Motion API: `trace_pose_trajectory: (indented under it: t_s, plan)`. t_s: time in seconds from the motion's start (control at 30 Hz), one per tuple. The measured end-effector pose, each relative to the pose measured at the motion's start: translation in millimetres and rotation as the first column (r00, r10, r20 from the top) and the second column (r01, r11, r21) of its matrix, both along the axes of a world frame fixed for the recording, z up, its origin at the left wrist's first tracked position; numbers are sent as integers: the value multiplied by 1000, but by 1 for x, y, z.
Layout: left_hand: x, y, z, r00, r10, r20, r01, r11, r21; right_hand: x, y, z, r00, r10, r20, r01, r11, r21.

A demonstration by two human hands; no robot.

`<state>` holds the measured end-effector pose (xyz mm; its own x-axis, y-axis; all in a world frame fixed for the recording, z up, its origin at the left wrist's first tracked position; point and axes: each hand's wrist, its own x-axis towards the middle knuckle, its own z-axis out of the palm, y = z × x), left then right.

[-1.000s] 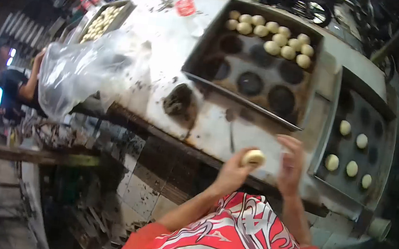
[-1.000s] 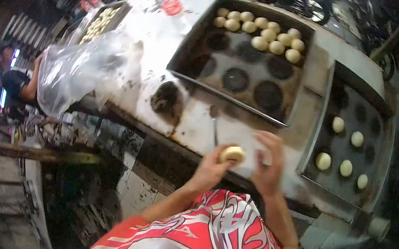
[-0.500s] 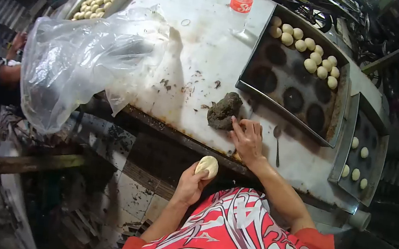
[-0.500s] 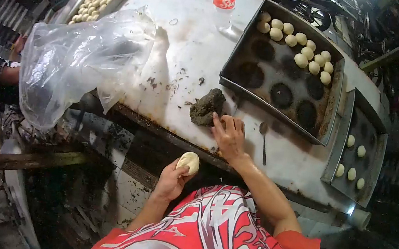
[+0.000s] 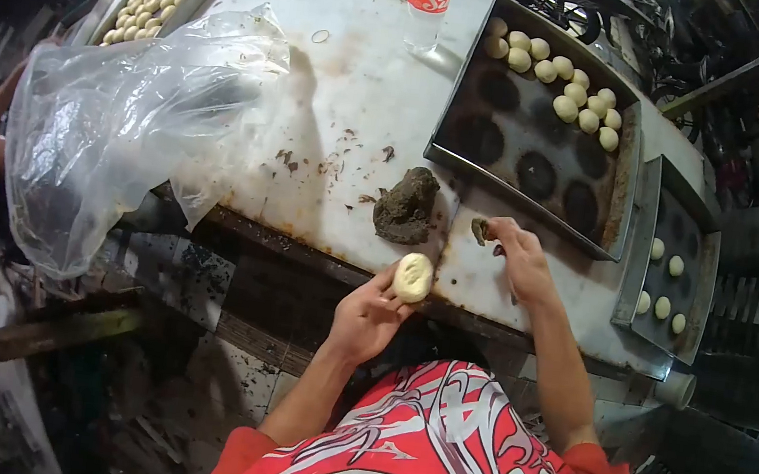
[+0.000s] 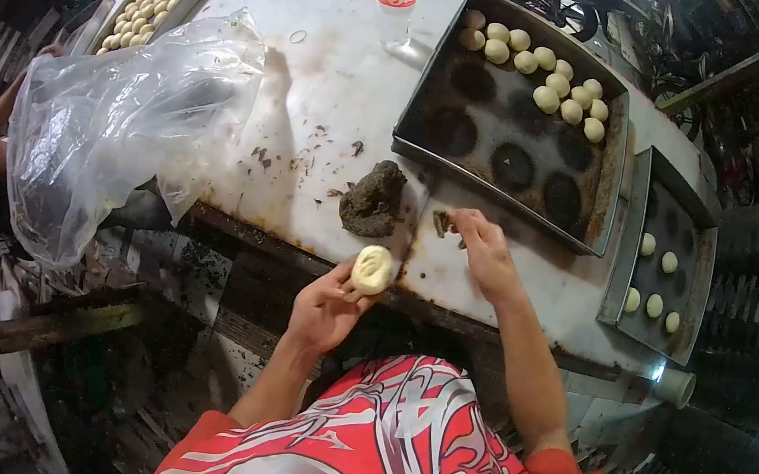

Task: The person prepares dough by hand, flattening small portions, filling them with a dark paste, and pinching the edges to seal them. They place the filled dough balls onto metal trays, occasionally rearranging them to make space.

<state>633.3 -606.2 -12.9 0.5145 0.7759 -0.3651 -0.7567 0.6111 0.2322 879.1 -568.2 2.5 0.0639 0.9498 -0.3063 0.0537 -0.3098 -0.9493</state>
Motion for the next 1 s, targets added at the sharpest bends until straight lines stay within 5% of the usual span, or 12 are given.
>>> trace_pose_trajectory:
  t_s: [0.07, 0.13, 0.23, 0.4, 0.47, 0.53, 0.6, 0.73, 0.8, 0.87, 0.93, 1.0]
  plan:
    - [26, 5, 3, 997, -33, 63, 26, 994, 109, -11, -18, 22, 985, -15, -174, 9, 999, -33]
    - [56, 3, 11, 998, -52, -47, 60, 978, 201, -28, -39, 33, 861, -5, 508, -267, 846, 462]
    - [94, -12, 18, 998, 31, -56, -21, 984, 175, -29, -74, 34, 483, -225, 846, -436, 777, 455]
    - [174, -40, 16, 937, 224, -268, -179, 967, 183, 51, -135, 33, 503, -131, 854, -559, 704, 438]
    - [205, -53, 22, 870, 260, -419, -164, 954, 252, 93, -152, 29, 757, -183, 627, -323, 730, 603]
    - [224, -67, 27, 672, 108, -732, 349, 826, 442, 116, -140, 48, 835, -330, 440, -15, 787, 617]
    - [245, -78, 29, 606, 14, -795, 536, 731, 421, 142, -139, 46, 921, 113, 372, -203, 956, 212]
    - [288, -71, 37, 804, -81, -589, 158, 984, 81, 135, -167, 0, 793, -417, 444, 39, 762, 647]
    - [303, -62, -3, 900, 184, -395, -148, 982, 120, 135, -178, -16, 761, -438, 478, 17, 750, 661]
    - [309, -53, -30, 859, 150, -489, -24, 967, 254, 147, -182, -28, 709, -345, 615, -51, 845, 533]
    - [310, -47, -52, 395, 581, -712, 625, 398, 672, 170, -176, -50, 772, -373, 515, 97, 870, 484]
    - [297, -31, -46, 280, 717, -639, 880, 74, 470, 173, -149, -45, 672, -539, 507, 394, 841, 372]
